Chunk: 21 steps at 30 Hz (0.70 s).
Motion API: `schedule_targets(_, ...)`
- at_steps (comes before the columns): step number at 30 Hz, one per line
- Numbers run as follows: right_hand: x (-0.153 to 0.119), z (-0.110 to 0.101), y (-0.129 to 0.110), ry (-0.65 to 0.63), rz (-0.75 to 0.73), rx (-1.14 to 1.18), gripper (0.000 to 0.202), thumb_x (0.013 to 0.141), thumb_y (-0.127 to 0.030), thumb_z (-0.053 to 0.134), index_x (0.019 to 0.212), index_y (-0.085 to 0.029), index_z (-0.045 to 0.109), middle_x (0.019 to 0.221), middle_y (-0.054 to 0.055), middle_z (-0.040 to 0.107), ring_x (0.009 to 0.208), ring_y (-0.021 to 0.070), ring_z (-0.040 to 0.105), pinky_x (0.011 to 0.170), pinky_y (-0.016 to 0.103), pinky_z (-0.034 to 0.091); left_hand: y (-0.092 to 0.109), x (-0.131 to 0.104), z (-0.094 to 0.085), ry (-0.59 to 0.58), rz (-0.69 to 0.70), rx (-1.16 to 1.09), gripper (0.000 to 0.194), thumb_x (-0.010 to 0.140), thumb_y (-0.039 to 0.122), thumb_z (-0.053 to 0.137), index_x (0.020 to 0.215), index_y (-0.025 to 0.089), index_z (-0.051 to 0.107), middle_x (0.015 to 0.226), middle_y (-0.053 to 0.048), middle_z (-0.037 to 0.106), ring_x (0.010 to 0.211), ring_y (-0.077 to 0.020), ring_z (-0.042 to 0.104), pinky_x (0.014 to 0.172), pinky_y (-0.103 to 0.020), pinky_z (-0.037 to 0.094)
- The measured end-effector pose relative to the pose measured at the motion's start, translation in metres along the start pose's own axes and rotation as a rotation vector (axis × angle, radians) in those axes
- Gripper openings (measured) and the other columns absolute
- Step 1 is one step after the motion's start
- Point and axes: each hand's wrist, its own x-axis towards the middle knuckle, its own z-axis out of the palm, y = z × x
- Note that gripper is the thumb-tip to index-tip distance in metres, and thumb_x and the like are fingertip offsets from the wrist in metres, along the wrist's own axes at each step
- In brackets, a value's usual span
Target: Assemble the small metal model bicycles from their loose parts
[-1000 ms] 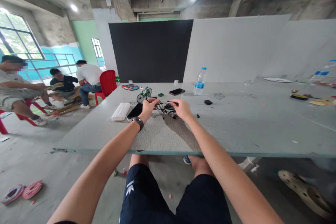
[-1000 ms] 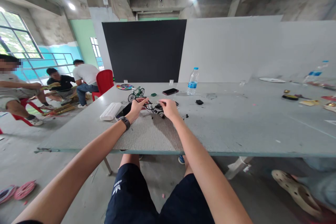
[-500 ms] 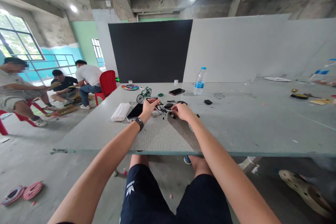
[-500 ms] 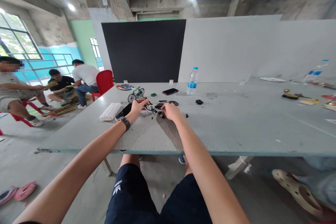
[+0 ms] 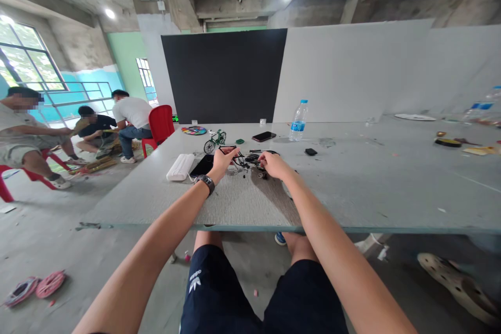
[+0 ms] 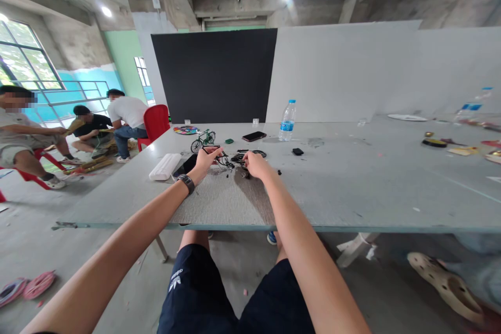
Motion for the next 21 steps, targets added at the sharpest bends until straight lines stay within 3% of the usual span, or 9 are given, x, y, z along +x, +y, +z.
schedule_targets(6,0.001,-0.002,0.003,-0.067,-0.01,-0.117,0.014,0.084,-0.034,0.073,0.081,-0.02,0.073,0.075,0.009,0.072,0.068,0.0221,0.064,0.062,0.03,0.042,0.001,-0.001,0.0,-0.004,-0.008,-0.002,0.032,0.072,0.041,0.081,0.081,0.012,0.072,0.077,-0.009,0.071,0.058,-0.0119,0.059,0.051,-0.023,0.044)
schedule_targets(13,-0.001,-0.005,0.001,0.068,-0.011,-0.139,0.016,0.095,-0.03,0.059,0.095,-0.02,0.071,0.094,0.012,0.074,0.083,0.0218,0.066,0.067,0.029,0.042,0.0,0.0,0.0,-0.013,0.001,0.017,0.032,0.075,0.041,0.08,0.085,0.012,0.073,0.079,-0.009,0.072,0.061,-0.0124,0.061,0.05,-0.021,0.045)
schedule_targets(18,-0.006,-0.008,-0.001,0.058,0.067,-0.165,0.017,0.097,-0.03,0.055,0.098,-0.019,0.068,0.099,0.011,0.073,0.087,0.0216,0.065,0.065,0.027,0.039,-0.002,0.001,0.0,-0.035,0.0,0.006,0.03,0.076,0.039,0.078,0.082,0.011,0.073,0.078,-0.008,0.072,0.059,-0.0108,0.06,0.05,-0.02,0.045)
schedule_targets(21,-0.008,-0.014,-0.003,0.071,0.04,-0.139,0.023,0.102,-0.03,0.045,0.105,-0.02,0.066,0.102,0.01,0.073,0.088,0.0209,0.065,0.066,0.027,0.039,-0.003,0.002,0.0,-0.026,0.008,0.004,0.029,0.076,0.038,0.079,0.084,0.011,0.073,0.077,-0.008,0.071,0.059,-0.0105,0.06,0.049,-0.02,0.044)
